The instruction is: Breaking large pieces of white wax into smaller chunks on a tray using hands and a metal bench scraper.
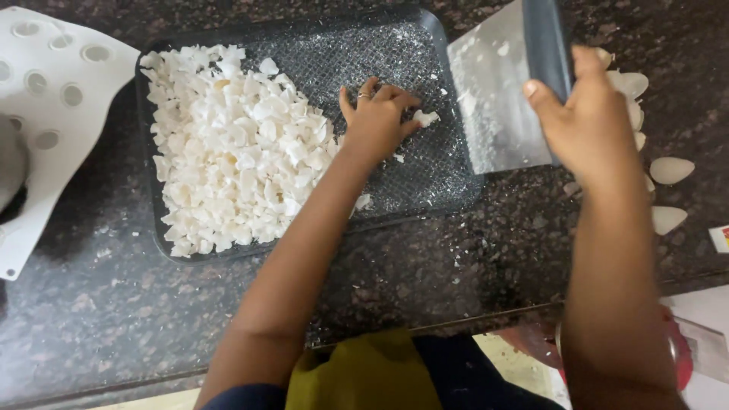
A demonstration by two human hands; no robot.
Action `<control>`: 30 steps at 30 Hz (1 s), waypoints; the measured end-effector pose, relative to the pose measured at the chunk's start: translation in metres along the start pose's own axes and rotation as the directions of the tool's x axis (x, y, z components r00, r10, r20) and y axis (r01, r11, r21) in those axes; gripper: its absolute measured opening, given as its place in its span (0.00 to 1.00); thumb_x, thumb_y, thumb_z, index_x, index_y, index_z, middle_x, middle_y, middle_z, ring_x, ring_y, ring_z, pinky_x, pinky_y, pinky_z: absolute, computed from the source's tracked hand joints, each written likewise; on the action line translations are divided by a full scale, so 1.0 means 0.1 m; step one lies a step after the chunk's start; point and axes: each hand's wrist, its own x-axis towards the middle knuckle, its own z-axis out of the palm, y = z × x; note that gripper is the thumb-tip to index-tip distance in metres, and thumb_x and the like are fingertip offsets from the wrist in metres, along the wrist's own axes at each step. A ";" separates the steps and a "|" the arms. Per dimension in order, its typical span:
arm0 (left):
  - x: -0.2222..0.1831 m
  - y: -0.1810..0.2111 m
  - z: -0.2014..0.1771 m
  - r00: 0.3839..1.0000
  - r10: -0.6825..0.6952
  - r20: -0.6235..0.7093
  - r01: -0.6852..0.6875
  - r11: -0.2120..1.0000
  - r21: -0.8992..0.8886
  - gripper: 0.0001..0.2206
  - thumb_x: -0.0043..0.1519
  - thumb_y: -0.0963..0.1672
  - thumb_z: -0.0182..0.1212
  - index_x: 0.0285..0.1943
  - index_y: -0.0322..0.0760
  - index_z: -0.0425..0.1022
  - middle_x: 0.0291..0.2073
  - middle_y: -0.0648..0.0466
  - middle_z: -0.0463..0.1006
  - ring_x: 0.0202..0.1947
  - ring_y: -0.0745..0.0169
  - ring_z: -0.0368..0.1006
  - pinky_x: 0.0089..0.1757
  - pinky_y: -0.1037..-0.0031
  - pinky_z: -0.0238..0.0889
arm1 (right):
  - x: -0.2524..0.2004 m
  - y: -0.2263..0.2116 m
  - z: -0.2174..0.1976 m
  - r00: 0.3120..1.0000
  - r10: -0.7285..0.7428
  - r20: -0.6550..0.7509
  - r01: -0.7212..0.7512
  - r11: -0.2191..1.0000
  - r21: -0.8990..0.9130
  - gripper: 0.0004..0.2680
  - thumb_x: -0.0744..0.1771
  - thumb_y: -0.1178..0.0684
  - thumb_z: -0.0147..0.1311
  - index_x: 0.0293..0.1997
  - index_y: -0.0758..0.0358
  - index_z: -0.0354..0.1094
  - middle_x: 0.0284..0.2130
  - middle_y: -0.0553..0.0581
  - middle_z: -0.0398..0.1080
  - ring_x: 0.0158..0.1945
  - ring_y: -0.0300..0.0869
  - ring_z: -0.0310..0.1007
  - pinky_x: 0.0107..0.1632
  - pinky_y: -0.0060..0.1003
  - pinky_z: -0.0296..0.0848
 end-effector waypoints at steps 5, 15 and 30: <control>-0.10 0.16 -0.04 0.998 -0.066 0.009 0.064 0.983 0.169 0.13 0.56 0.56 0.68 0.44 0.55 0.83 0.56 0.58 0.76 0.72 0.41 0.52 0.62 0.27 0.23 | -0.08 -0.12 0.08 0.999 0.011 0.040 -0.013 0.999 0.036 0.19 0.70 0.46 0.58 0.66 0.64 0.62 0.34 0.64 0.75 0.35 0.50 0.78 0.38 0.45 0.74; 0.00 0.00 -0.14 0.980 -0.144 -0.136 0.154 0.986 0.067 0.13 0.62 0.50 0.63 0.56 0.55 0.78 0.56 0.54 0.78 0.65 0.45 0.64 0.61 0.31 0.36 | -0.06 -0.46 0.35 0.993 -0.069 0.100 0.084 0.984 -0.158 0.19 0.70 0.44 0.58 0.66 0.58 0.58 0.35 0.74 0.75 0.40 0.69 0.77 0.40 0.59 0.74; 0.70 0.26 -0.22 0.974 -0.225 0.040 0.191 0.706 -0.682 0.42 0.47 0.67 0.59 0.55 0.33 0.77 0.41 0.45 0.88 0.45 0.53 0.82 0.47 0.68 0.76 | 0.03 -0.66 0.60 0.967 -0.201 0.158 0.240 0.926 -0.290 0.18 0.71 0.47 0.54 0.63 0.67 0.54 0.28 0.74 0.74 0.34 0.70 0.76 0.39 0.62 0.73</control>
